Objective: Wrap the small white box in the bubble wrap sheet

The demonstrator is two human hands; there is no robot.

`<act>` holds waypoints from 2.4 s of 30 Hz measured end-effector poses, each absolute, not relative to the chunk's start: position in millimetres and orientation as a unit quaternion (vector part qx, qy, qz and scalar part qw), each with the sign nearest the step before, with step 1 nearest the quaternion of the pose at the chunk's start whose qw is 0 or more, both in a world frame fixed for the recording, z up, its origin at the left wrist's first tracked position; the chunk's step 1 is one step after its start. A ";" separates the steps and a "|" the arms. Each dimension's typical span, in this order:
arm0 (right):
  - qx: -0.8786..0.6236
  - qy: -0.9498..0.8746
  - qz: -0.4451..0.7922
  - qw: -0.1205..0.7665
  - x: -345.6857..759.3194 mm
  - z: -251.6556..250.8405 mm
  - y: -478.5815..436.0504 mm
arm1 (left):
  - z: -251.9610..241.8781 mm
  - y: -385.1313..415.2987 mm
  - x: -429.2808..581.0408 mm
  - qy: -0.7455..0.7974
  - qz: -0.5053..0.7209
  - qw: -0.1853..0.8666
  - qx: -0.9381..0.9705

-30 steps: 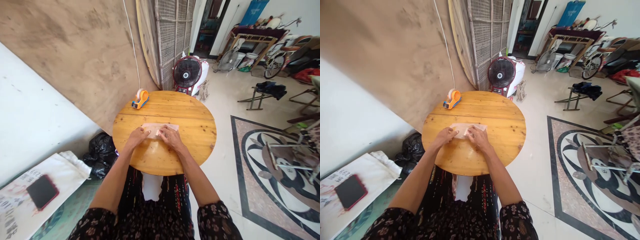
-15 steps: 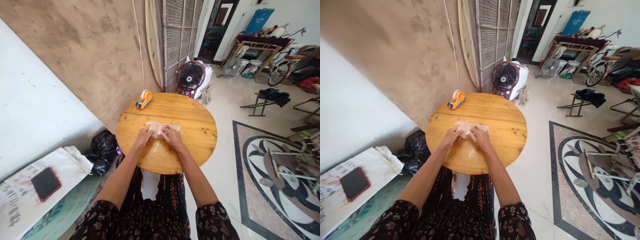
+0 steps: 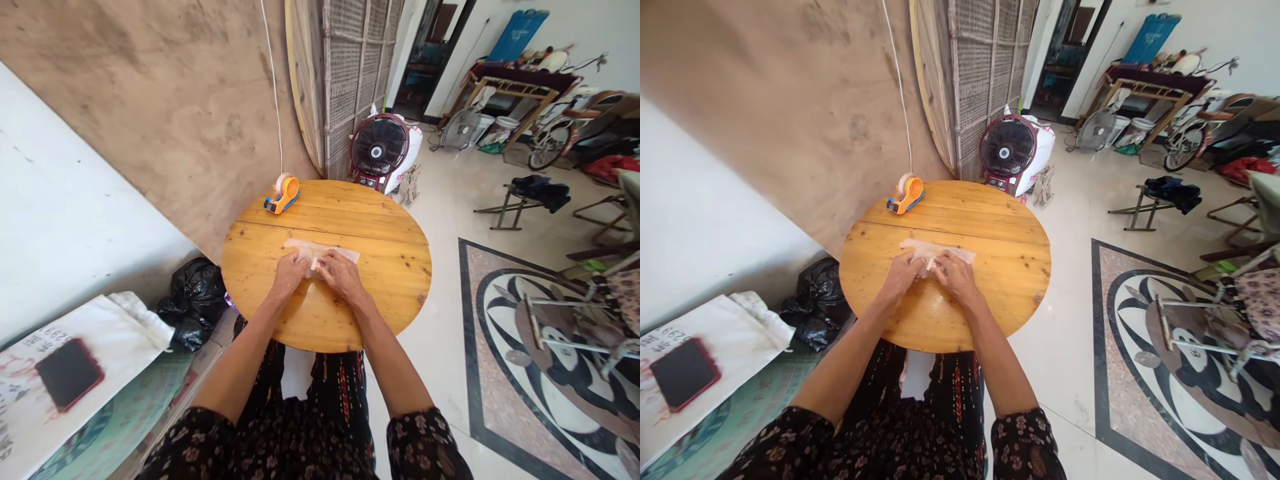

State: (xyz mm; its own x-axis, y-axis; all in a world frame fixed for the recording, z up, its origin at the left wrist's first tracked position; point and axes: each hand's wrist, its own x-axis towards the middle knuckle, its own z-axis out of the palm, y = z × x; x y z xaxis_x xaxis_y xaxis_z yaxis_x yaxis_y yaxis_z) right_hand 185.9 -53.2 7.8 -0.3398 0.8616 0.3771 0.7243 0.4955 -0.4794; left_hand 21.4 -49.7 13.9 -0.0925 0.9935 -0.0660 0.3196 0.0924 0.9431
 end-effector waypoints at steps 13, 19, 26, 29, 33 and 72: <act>-0.503 -0.805 0.125 0.289 186.3 7.7 -52.0 | 16.5 -44.5 30.2 0.630 0.407 0.287 0.596; -0.475 -0.816 0.110 0.310 188.8 11.6 -49.8 | 15.7 -43.8 37.9 0.612 0.405 0.320 0.600; -0.510 -0.803 0.108 0.291 189.0 10.7 -50.0 | 18.6 -43.7 35.8 0.598 0.376 0.319 0.632; -0.517 -0.805 0.086 0.276 188.2 10.3 -49.0 | 23.2 -44.1 34.4 0.590 0.360 0.316 0.650; -0.518 -0.805 0.083 0.275 187.7 9.9 -48.0 | 26.8 -43.8 32.9 0.579 0.342 0.318 0.668; -0.508 -0.778 0.180 0.324 211.8 39.3 -55.3 | 30.2 -33.1 15.6 0.301 0.270 0.049 0.913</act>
